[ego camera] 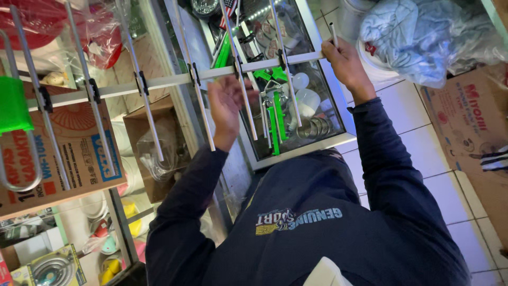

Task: The person assembles a multi-element antenna by sliding metal rods into a central frame and connecting them by hand.

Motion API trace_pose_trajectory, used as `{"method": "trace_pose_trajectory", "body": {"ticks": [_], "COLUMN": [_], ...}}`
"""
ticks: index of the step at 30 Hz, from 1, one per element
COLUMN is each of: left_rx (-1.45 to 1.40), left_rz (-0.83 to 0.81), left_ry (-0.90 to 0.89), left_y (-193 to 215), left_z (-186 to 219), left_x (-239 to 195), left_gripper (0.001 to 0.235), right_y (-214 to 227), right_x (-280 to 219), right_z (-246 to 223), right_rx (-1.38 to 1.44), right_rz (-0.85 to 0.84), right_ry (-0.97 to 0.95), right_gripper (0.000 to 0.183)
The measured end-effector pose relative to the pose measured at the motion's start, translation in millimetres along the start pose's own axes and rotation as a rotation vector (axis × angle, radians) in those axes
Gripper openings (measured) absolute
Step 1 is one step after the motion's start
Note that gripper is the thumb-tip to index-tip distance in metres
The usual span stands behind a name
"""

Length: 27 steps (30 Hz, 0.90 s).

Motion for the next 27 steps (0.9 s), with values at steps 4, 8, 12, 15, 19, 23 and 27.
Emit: {"method": "trace_pose_trajectory", "body": {"ticks": [4, 8, 12, 15, 19, 23, 27], "left_rx": [0.505, 1.282, 1.580, 1.553, 1.899, 2.068, 2.167], "left_rz": [-0.193, -0.888, -1.111, -0.836, -0.459, -0.399, -0.560], "left_ry": [0.249, 0.094, -0.051, -0.471, -0.751, -0.774, -0.593], "left_y": [-17.0, -132.6, -234.4, -275.6, -272.2, -253.5, -229.9], "left_z": [-76.9, -66.9, 8.1, 76.2, 71.4, 18.0, -36.6], "left_x": [-35.0, -124.0, -161.5, -118.3, -5.4, 61.6, 96.3], "left_gripper": [0.047, 0.025, 0.035, 0.026, 0.029, 0.025, 0.017], "right_y": [2.8, 5.1, 2.8, 4.5, 5.6, 9.5, 10.4], "right_x": [3.4, 2.1, 0.1, -0.6, 2.0, -4.5, -5.6], "right_z": [-3.8, -9.0, -3.9, 2.3, 15.2, -9.7, -16.6], "right_rx": [-0.062, -0.066, 0.003, 0.023, 0.089, -0.020, -0.001], "right_rz": [-0.006, 0.009, 0.067, 0.091, 0.121, 0.146, 0.186], "right_ry": [0.072, 0.092, 0.044, 0.053, 0.089, 0.353, 0.197], "right_gripper": [0.031, 0.030, 0.027, 0.028, 0.029, 0.030, 0.029]}}
Point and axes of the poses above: each hand's wrist, its own x-axis towards the middle knuckle, its own y-axis out of the back of the hand, z = x × y, the point moved 10 cm from there along x, towards the middle knuckle, and after that the axes turned 8 degrees about -z, right-handed, at the moved point
